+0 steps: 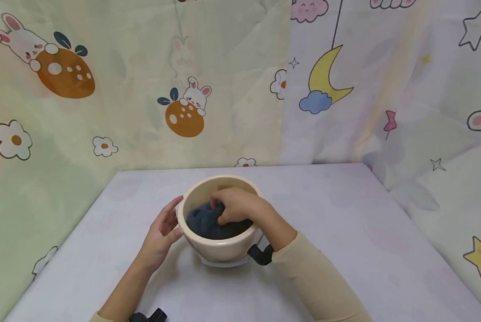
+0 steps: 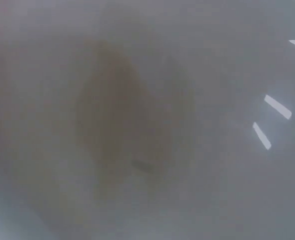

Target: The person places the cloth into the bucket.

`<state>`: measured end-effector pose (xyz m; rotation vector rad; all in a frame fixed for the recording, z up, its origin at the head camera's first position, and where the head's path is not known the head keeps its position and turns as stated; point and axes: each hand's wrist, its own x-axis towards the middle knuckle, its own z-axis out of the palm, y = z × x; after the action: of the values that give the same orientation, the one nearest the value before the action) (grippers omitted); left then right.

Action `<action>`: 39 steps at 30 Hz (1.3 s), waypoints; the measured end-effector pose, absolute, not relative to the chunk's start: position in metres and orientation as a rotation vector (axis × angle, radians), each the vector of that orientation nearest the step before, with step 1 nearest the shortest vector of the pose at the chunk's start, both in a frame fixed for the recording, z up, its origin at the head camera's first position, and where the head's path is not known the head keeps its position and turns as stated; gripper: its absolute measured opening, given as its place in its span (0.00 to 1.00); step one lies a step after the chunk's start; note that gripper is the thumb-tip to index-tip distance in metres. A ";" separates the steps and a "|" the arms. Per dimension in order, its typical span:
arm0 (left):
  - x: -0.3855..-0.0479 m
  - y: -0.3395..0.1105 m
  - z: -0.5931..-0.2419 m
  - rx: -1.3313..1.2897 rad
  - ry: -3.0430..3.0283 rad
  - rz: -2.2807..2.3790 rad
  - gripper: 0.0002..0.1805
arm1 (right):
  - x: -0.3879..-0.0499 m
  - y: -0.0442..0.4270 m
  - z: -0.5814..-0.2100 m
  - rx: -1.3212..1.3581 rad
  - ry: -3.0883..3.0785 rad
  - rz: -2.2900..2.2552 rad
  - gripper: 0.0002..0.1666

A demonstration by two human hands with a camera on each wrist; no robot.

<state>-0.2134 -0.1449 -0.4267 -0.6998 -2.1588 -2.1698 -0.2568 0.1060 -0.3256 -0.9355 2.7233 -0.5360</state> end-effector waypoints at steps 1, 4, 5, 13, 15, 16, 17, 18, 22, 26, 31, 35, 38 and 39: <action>-0.214 -0.145 -0.427 -0.701 -2.157 -2.173 0.42 | -0.257 0.106 -0.326 -0.928 2.720 -0.512 0.18; -0.214 -0.145 -0.427 -0.698 -2.151 -2.175 0.42 | -0.257 0.105 -0.327 -0.912 2.713 -0.449 0.17; -0.213 -0.145 -0.427 -0.696 -2.151 -2.175 0.42 | -0.257 0.105 -0.328 -0.906 2.712 -0.436 0.17; -0.213 -0.144 -0.427 -0.679 -2.158 -2.189 0.42 | -0.255 0.102 -0.330 -0.802 2.692 -0.417 0.18; -0.213 -0.144 -0.427 -0.676 -2.160 -2.194 0.42 | -0.255 0.102 -0.331 -0.794 2.690 -0.401 0.19; -0.214 -0.144 -0.427 -0.674 -2.162 -2.193 0.42 | -0.255 0.102 -0.331 -0.794 2.690 -0.391 0.19; -0.214 -0.144 -0.427 -0.673 -2.163 -2.192 0.42 | -0.255 0.102 -0.331 -0.796 2.691 -0.380 0.19; -0.214 -0.144 -0.427 -0.674 -2.163 -2.193 0.42 | -0.255 0.102 -0.331 -0.797 2.691 -0.371 0.19; -0.214 -0.144 -0.427 -0.681 -2.150 -2.193 0.42 | -0.254 0.102 -0.332 -0.807 2.694 -0.337 0.19; -0.213 -0.144 -0.427 -0.690 -2.140 -2.201 0.42 | -0.254 0.101 -0.332 -0.796 2.683 -0.317 0.19; -0.213 -0.144 -0.428 -0.694 -2.140 -2.200 0.42 | -0.253 0.102 -0.331 -0.806 2.677 -0.346 0.20; -0.213 -0.144 -0.428 -0.697 -2.140 -2.199 0.42 | -0.252 0.103 -0.330 -0.830 2.684 -0.360 0.24; -0.213 -0.144 -0.427 -0.698 -2.139 -2.199 0.42 | -0.251 0.104 -0.330 -0.836 2.693 -0.343 0.32; -0.213 -0.144 -0.427 -0.698 -2.139 -2.199 0.42 | -0.251 0.104 -0.329 -0.832 2.694 -0.340 0.35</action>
<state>-0.2130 -0.1439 -0.4272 -0.6982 -2.1392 -2.1989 -0.2508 0.1036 -0.3294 -0.8323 2.6940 -0.3403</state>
